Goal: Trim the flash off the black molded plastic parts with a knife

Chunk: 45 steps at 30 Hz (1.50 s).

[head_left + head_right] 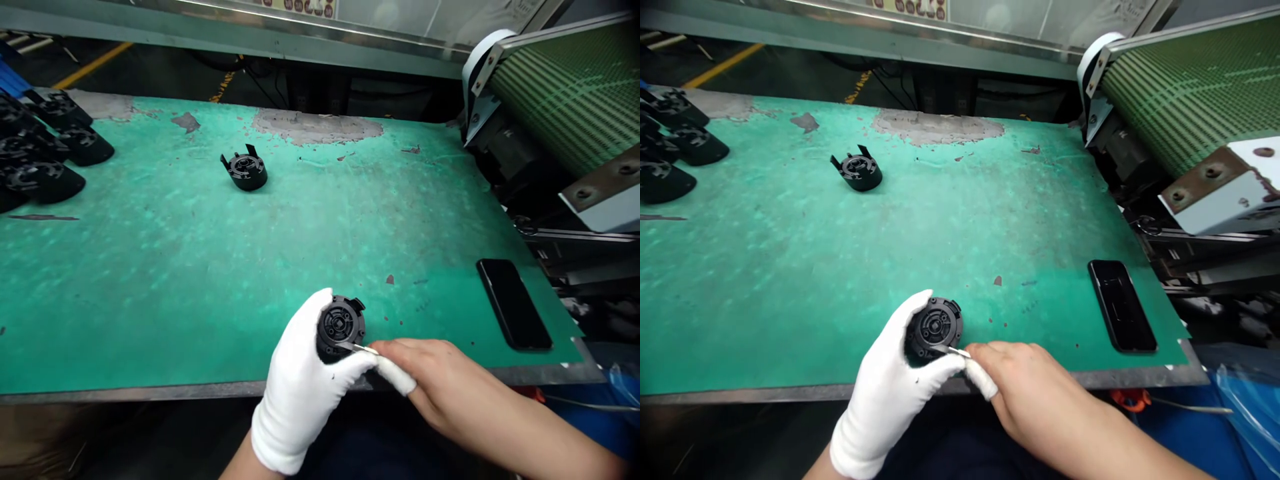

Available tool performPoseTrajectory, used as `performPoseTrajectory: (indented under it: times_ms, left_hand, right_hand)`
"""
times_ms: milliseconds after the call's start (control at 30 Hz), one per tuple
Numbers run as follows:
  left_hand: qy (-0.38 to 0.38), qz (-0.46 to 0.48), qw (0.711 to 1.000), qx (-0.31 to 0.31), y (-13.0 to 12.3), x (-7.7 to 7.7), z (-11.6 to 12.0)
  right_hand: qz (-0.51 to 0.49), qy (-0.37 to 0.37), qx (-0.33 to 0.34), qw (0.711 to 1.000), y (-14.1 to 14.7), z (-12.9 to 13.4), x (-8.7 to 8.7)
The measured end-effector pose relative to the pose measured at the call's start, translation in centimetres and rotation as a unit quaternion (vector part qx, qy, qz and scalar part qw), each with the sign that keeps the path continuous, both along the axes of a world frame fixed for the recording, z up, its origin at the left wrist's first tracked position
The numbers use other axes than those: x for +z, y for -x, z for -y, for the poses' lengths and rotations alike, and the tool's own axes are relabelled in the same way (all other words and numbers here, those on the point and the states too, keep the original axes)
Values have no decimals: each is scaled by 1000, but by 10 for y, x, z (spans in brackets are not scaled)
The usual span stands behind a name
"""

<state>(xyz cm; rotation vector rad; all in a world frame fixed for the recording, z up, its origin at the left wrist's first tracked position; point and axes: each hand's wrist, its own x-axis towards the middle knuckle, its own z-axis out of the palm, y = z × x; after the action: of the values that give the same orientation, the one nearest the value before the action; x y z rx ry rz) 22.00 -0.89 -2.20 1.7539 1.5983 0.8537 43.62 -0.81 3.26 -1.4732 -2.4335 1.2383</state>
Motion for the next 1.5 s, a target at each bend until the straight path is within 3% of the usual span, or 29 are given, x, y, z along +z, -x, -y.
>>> performPoseTrajectory:
  times_ms: [167,333,600,800,1100,1300,1500]
  left_hand:
    - [-4,11,1000,-6,-1,2,0]
    - [-2,4,1000,-2,-1,2,-1]
    - [-38,11,999,-29,-2,7,-4]
    - [-25,3,1000,-14,-2,2,-2]
    - [-22,4,1000,-15,-2,2,-2]
    - [-14,8,1000,-24,-2,7,-4]
    - [-3,4,1000,-21,-4,14,-5]
  right_hand:
    - [5,-28,-24,999,-4,3,-7]
    - [-11,-1,-2,1000,-3,0,-4]
    - [5,-52,-18,998,-2,3,-14]
    - [-3,-48,-25,999,-2,5,-13]
    - [-1,-43,13,999,-5,-2,-13]
    - [29,-21,51,998,-4,-9,-2]
    - [40,-26,45,998,-3,-9,-4]
